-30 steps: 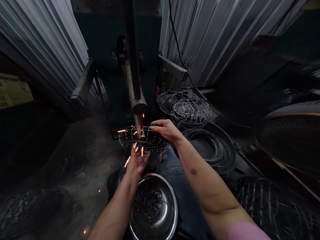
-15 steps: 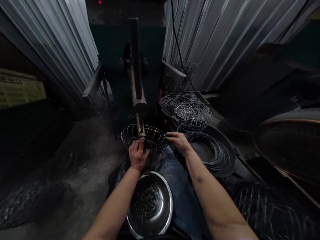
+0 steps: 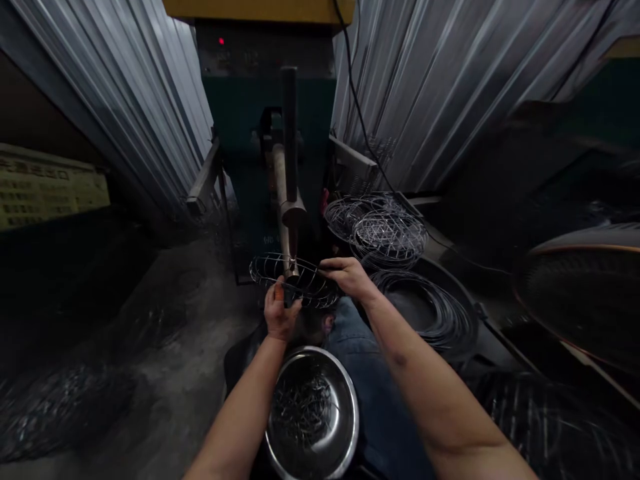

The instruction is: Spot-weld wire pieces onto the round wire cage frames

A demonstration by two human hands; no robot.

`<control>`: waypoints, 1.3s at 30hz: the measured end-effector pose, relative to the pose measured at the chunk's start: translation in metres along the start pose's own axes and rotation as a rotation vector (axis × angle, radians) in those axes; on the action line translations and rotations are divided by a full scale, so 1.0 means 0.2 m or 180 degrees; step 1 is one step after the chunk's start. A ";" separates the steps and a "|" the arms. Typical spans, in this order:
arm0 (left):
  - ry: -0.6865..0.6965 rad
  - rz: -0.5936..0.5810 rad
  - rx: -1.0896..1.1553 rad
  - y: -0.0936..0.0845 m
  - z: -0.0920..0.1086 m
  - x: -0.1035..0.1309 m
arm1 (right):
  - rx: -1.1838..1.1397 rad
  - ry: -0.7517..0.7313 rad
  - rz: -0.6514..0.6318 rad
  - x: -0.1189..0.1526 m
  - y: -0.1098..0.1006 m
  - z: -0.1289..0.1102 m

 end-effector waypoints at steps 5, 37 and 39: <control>-0.0310 0.0087 0.0330 -0.01 -0.05 -0.03 | 0.0161 0.0002 -0.0005 -0.05 0.00 -0.01; -0.0391 0.0076 -0.0090 0.04 0.01 0.02 | -0.0355 0.0186 -0.0449 -0.09 0.00 0.01; -0.0451 0.0046 -0.0036 0.04 -0.01 0.02 | -0.0571 0.0371 -0.0495 -0.02 -0.06 0.09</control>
Point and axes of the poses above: each hand's wrist, its own x-axis away from the middle knuckle, its own y-axis out of the palm, z = x × y, the point moved 10 cm from there along -x, towards the middle knuckle, and after that the axes turned 10 degrees about -z, right-handed, at the moved point
